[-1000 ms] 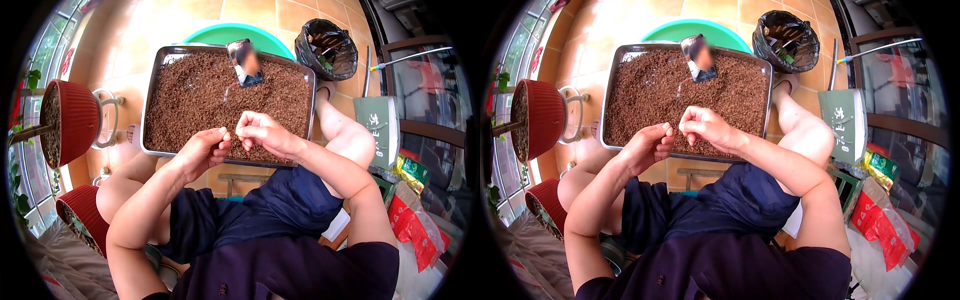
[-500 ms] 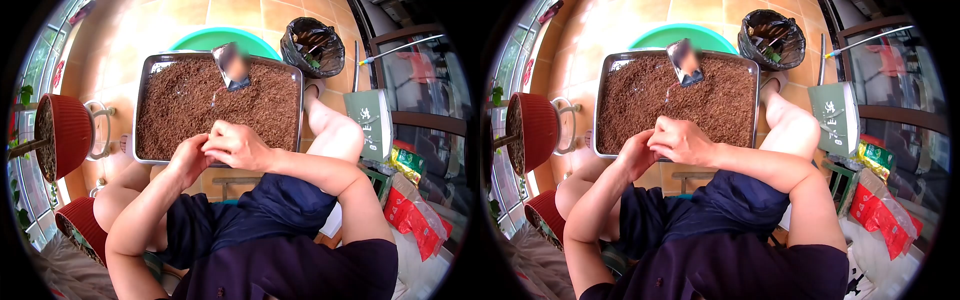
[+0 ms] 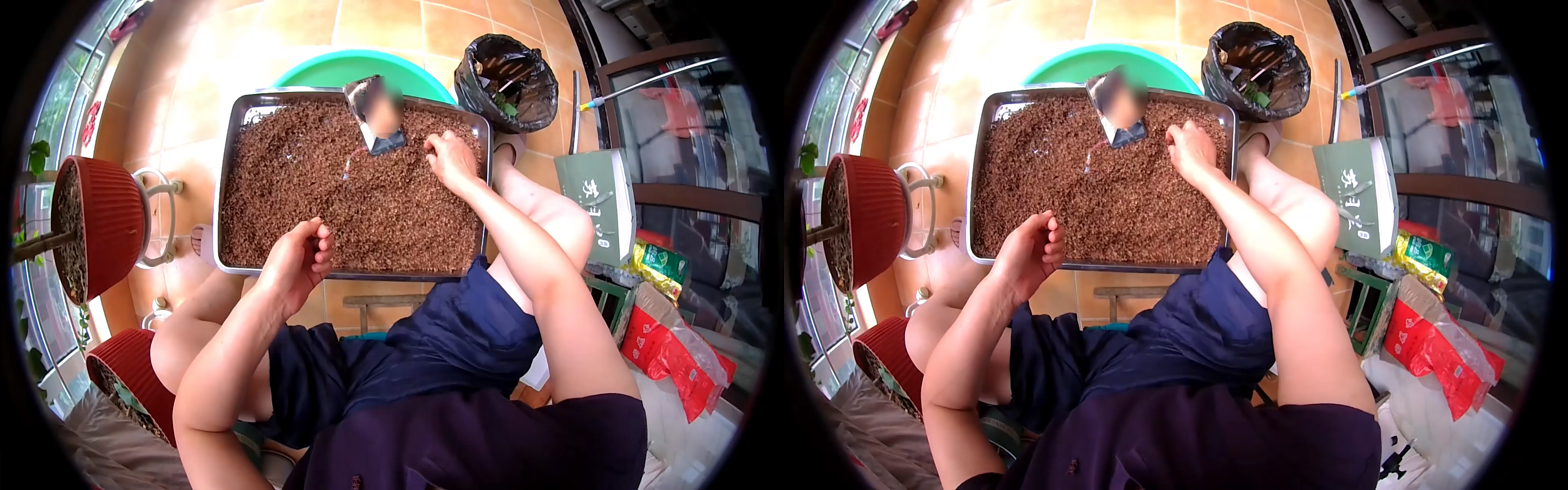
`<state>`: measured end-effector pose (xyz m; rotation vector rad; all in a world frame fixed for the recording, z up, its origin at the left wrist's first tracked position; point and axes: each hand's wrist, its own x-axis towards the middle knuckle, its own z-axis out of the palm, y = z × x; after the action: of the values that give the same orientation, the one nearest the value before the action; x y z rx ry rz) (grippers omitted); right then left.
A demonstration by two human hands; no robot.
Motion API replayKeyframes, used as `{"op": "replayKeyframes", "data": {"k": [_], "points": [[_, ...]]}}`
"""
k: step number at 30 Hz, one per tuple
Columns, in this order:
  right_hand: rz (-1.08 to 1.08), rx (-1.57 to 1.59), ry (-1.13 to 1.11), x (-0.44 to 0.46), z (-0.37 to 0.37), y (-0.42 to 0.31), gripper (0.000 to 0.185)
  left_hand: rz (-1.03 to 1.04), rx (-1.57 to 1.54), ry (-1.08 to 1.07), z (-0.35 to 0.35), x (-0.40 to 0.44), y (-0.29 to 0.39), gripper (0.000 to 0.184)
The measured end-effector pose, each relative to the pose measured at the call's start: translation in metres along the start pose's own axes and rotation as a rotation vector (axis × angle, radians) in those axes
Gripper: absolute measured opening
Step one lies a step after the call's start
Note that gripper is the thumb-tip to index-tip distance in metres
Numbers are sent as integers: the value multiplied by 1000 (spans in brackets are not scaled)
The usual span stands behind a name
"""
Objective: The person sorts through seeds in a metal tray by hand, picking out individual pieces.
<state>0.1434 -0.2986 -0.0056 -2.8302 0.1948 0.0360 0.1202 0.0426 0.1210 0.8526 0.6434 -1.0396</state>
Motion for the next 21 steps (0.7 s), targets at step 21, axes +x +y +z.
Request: {"op": "replayKeyframes", "data": {"k": [21], "points": [[-66, -16, -34, 7, -27, 16, 40, 25, 37, -13, 5, -1, 3, 23]]}}
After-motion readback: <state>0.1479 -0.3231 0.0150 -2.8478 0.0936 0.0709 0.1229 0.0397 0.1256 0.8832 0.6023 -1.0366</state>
